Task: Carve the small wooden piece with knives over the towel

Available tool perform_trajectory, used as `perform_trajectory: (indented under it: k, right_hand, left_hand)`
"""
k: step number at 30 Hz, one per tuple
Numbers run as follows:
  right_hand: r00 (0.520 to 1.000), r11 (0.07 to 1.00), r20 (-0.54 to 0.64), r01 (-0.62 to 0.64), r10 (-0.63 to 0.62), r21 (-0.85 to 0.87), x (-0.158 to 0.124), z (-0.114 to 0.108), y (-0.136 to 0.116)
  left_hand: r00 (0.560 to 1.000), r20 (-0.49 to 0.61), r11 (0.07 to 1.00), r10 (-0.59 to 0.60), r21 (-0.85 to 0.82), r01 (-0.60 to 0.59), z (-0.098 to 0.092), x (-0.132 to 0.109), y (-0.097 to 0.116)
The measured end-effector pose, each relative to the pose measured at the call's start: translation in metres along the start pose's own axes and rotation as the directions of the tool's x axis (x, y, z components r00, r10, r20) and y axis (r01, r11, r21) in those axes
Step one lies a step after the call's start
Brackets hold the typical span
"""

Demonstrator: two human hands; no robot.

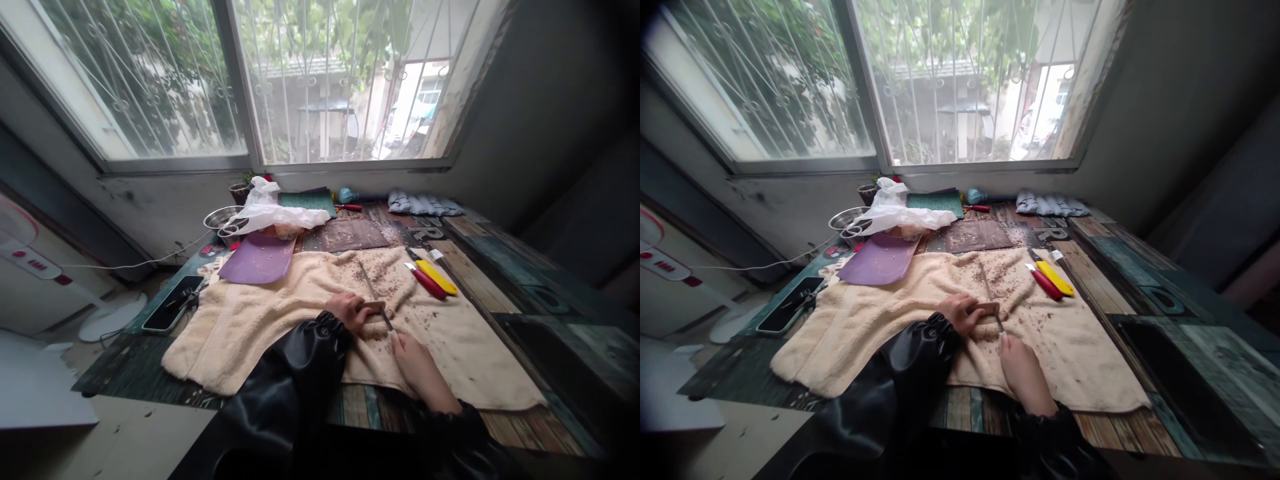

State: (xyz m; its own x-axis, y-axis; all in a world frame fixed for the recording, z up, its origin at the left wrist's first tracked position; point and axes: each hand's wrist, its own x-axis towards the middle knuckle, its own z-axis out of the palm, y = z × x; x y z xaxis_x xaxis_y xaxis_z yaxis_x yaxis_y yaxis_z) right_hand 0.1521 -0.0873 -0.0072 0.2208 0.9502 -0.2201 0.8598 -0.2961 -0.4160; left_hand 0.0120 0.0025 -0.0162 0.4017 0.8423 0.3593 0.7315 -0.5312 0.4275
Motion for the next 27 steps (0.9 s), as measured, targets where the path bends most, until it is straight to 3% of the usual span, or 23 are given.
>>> perform_trajectory:
  k: [4, 10, 14, 21, 25, 27]
  right_hand:
    - [1.0, 1.0, 0.0, 0.002, -0.002, 0.003, -0.008, 0.0, 0.004]
    - [1.0, 1.0, -0.024, 0.013, -0.014, -0.02, 0.016, -0.003, -0.01]
    - [0.999, 1.0, -0.035, 0.017, -0.017, 0.001, 0.02, -0.003, -0.011]
    - [1.0, 1.0, 0.005, -0.003, 0.003, -0.003, -0.005, 0.002, 0.003]
    - [1.0, 1.0, -0.007, -0.005, 0.005, 0.003, -0.01, 0.002, 0.004]
    - [1.0, 1.0, -0.005, -0.012, 0.012, 0.009, -0.009, 0.002, 0.003]
  left_hand:
    - [1.0, -0.007, 1.0, -0.014, -0.009, 0.014, -0.001, 0.001, 0.0]
    - [0.992, 0.01, 0.992, 0.128, -0.009, -0.127, -0.004, -0.003, 0.005]
    - [0.997, 0.007, 0.997, 0.075, 0.008, -0.075, -0.003, -0.003, 0.005]
    - [1.0, -0.007, 1.0, -0.005, -0.021, 0.005, -0.002, 0.0, 0.002]
    - [0.997, -0.012, 0.98, -0.074, -0.188, 0.07, -0.008, 0.003, 0.002]
    - [0.974, -0.02, 0.91, -0.224, -0.362, 0.202, -0.012, 0.006, -0.001]
